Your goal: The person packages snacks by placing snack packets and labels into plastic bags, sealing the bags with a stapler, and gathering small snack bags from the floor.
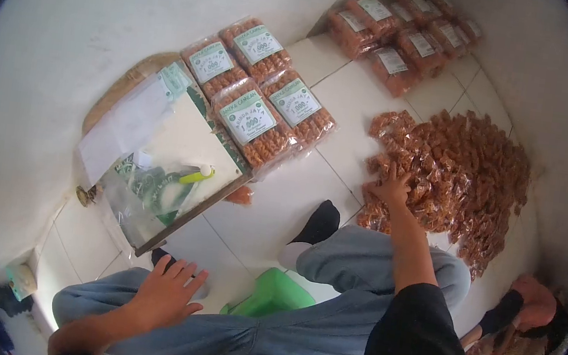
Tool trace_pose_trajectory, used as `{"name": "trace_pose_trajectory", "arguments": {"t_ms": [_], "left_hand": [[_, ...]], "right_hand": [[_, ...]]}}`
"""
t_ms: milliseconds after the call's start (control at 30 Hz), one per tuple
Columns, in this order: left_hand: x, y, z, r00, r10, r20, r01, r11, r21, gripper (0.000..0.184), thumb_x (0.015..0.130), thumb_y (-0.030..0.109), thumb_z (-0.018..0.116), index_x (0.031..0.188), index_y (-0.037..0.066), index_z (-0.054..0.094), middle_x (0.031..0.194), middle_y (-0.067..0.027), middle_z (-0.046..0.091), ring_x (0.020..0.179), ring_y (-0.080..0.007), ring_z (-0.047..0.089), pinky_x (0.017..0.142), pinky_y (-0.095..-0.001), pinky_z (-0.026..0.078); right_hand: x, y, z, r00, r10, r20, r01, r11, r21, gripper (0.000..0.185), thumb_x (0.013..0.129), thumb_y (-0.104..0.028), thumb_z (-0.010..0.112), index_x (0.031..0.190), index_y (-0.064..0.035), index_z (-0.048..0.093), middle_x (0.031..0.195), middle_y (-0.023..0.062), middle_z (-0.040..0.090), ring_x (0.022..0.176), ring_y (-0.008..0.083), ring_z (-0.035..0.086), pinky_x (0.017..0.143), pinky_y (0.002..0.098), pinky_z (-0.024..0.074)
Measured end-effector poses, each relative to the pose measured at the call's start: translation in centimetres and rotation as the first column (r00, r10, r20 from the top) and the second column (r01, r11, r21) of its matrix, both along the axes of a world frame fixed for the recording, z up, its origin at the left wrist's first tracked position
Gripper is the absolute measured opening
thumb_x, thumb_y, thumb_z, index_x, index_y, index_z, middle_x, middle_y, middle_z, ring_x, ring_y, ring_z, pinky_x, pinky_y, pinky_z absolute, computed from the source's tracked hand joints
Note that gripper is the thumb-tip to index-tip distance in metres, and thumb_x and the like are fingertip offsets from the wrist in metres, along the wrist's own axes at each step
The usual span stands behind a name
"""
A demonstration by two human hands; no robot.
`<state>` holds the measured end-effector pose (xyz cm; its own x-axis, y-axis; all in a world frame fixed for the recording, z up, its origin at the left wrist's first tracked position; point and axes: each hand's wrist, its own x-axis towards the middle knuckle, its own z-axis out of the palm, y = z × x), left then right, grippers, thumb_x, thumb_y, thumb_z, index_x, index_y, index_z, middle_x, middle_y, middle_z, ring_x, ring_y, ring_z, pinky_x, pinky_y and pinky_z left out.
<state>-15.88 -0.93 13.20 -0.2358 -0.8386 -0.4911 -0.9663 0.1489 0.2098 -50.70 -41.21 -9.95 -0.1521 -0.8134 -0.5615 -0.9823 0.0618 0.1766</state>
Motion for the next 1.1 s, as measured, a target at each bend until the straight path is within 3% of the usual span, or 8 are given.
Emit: {"name": "trace_pose_trajectory", "arguments": {"t_ms": [167, 267, 367, 633, 700, 833, 900, 1100], "left_hand": [[0.0, 1.3, -1.1, 0.999, 0.015, -0.028, -0.013, 0.998, 0.06, 0.065, 0.085, 0.044, 0.063, 0.136, 0.007, 0.047, 0.127, -0.0154, 0.055, 0.122, -0.0302, 0.048, 0.105, -0.0516, 0.03], [-0.3, 1.6, -1.1, 0.999, -0.001, -0.053, 0.005, 0.998, 0.067, 0.065, 0.086, 0.045, 0.062, 0.136, 0.007, 0.046, 0.127, -0.0152, 0.055, 0.122, -0.0302, 0.048, 0.105, -0.0515, 0.031], [-0.7, 1.3, -0.5, 0.997, 0.0, -0.072, 0.005, 0.998, 0.068, 0.065, 0.086, 0.044, 0.061, 0.137, 0.007, 0.046, 0.129, -0.0157, 0.054, 0.124, -0.0304, 0.047, 0.106, -0.0518, 0.03], [-0.4, 1.1, -0.5, 0.999, 0.025, -0.027, -0.024, 0.998, 0.055, 0.064, 0.087, 0.042, 0.061, 0.137, 0.006, 0.045, 0.131, -0.0163, 0.053, 0.125, -0.0309, 0.047, 0.108, -0.0516, 0.029], [-0.3, 1.1, -0.6, 0.998, 0.033, -0.048, -0.031, 0.998, 0.057, 0.063, 0.088, 0.042, 0.062, 0.137, 0.006, 0.045, 0.13, -0.0162, 0.054, 0.124, -0.0308, 0.048, 0.107, -0.0511, 0.03], [-0.4, 1.0, -0.9, 0.998, 0.034, -0.059, -0.029, 0.997, 0.068, 0.063, 0.088, 0.042, 0.062, 0.137, 0.006, 0.045, 0.13, -0.0161, 0.054, 0.124, -0.0305, 0.048, 0.106, -0.0507, 0.031], [-0.4, 1.3, -1.3, 0.998, 0.033, -0.056, -0.029, 0.997, 0.073, 0.064, 0.087, 0.042, 0.063, 0.137, 0.006, 0.045, 0.129, -0.016, 0.055, 0.123, -0.0303, 0.049, 0.106, -0.0506, 0.031], [-0.3, 1.3, -1.6, 0.997, 0.033, -0.072, -0.029, 0.998, 0.062, 0.064, 0.086, 0.042, 0.063, 0.137, 0.006, 0.046, 0.129, -0.0163, 0.055, 0.122, -0.031, 0.049, 0.106, -0.0511, 0.031]], "right_hand": [[-0.2, -0.4, -3.1, 0.99, 0.125, 0.058, -0.123, 0.991, -0.045, 0.129, 0.056, -0.078, 0.072, 0.154, -0.0256, 0.004, 0.153, 0.0315, 0.008, 0.135, 0.0521, 0.029, 0.099, 0.0569, 0.0413], [0.3, 0.7, -3.4, 0.969, 0.23, 0.092, -0.21, 0.958, -0.194, 0.119, 0.062, -0.075, 0.07, 0.153, -0.0227, 0.014, 0.144, 0.0318, 0.034, 0.13, 0.0474, 0.039, 0.098, 0.0529, 0.0416], [0.8, -0.4, -3.8, 0.831, 0.22, 0.51, -0.174, 0.975, -0.137, 0.096, 0.073, -0.058, 0.071, 0.148, -0.0151, 0.029, 0.116, 0.0248, 0.063, 0.111, 0.039, 0.06, 0.094, 0.0424, 0.0468], [5.5, -2.8, -0.4, 0.899, 0.258, 0.354, -0.212, 0.963, -0.166, 0.064, 0.079, -0.037, 0.065, 0.135, -0.01, 0.048, 0.114, 0.0263, 0.062, 0.109, 0.0405, 0.06, 0.093, 0.0474, 0.0466], [5.6, -3.2, 0.5, 0.933, 0.011, 0.359, 0.036, 0.992, -0.123, 0.059, 0.083, -0.039, 0.061, 0.13, -0.0061, 0.051, 0.124, 0.0216, 0.06, 0.114, 0.0409, 0.057, 0.096, 0.0466, 0.0457], [4.9, -1.9, -1.2, 0.883, -0.069, 0.465, 0.101, 0.994, -0.044, 0.062, 0.079, -0.041, 0.067, 0.128, -0.0056, 0.052, 0.116, 0.0233, 0.063, 0.109, 0.0384, 0.06, 0.092, 0.046, 0.0478], [5.1, 0.0, -2.5, 0.856, 0.201, 0.477, -0.121, 0.974, -0.193, 0.064, 0.08, -0.043, 0.067, 0.127, -0.0042, 0.051, 0.117, 0.0214, 0.063, 0.11, 0.0372, 0.06, 0.092, 0.0452, 0.0479], [4.7, 0.4, -3.8, 0.877, 0.069, 0.475, 0.065, 0.964, -0.26, 0.062, 0.073, -0.029, 0.075, 0.124, -0.0042, 0.052, 0.118, 0.0231, 0.06, 0.108, 0.0373, 0.059, 0.091, 0.0431, 0.0478]]}}
